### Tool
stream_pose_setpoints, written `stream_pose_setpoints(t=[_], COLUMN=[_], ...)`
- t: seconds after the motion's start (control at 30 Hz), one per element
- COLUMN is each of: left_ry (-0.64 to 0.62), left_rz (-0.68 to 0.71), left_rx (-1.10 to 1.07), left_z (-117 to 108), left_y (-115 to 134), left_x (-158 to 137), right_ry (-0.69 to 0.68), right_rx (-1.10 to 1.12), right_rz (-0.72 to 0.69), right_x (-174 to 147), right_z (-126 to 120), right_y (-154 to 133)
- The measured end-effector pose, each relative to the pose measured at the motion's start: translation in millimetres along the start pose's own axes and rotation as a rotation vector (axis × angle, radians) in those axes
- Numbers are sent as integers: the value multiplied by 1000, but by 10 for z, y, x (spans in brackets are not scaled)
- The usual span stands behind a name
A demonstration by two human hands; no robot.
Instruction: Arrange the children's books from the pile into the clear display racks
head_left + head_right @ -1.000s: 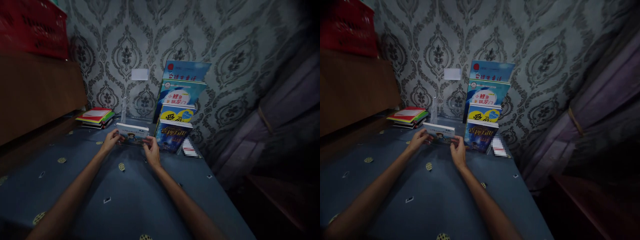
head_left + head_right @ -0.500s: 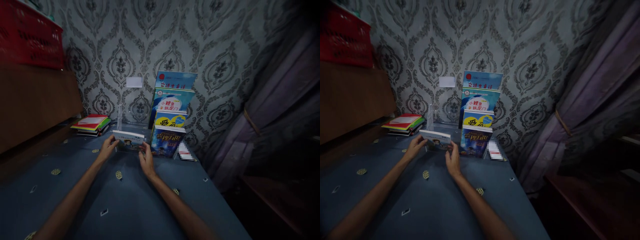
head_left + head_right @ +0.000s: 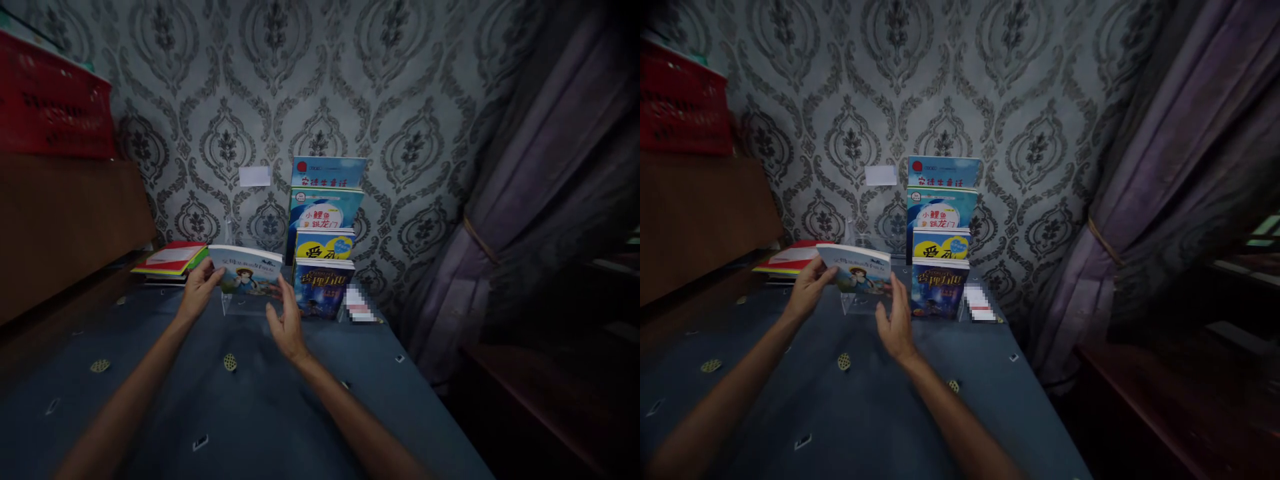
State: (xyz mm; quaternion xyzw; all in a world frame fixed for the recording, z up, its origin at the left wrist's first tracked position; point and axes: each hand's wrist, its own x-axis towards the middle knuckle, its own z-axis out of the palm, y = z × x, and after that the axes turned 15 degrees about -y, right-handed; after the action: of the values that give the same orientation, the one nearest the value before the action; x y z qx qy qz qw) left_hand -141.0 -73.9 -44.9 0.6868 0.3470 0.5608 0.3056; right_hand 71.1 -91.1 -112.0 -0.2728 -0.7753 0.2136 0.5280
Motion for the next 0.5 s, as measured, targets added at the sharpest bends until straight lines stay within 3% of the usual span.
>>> stream_pose_setpoints(t=[0.23,0.5], left_ry=[49,111], left_rz=[-2,-154], left_rx=[22,-27], left_z=[-17,-47], left_y=[253,157], left_x=[62,-147], right_ry=[-62,-91], right_rx=[6,68], right_rz=[6,166], right_x=[45,-100], right_z=[-75,54], right_y=[-110,-13])
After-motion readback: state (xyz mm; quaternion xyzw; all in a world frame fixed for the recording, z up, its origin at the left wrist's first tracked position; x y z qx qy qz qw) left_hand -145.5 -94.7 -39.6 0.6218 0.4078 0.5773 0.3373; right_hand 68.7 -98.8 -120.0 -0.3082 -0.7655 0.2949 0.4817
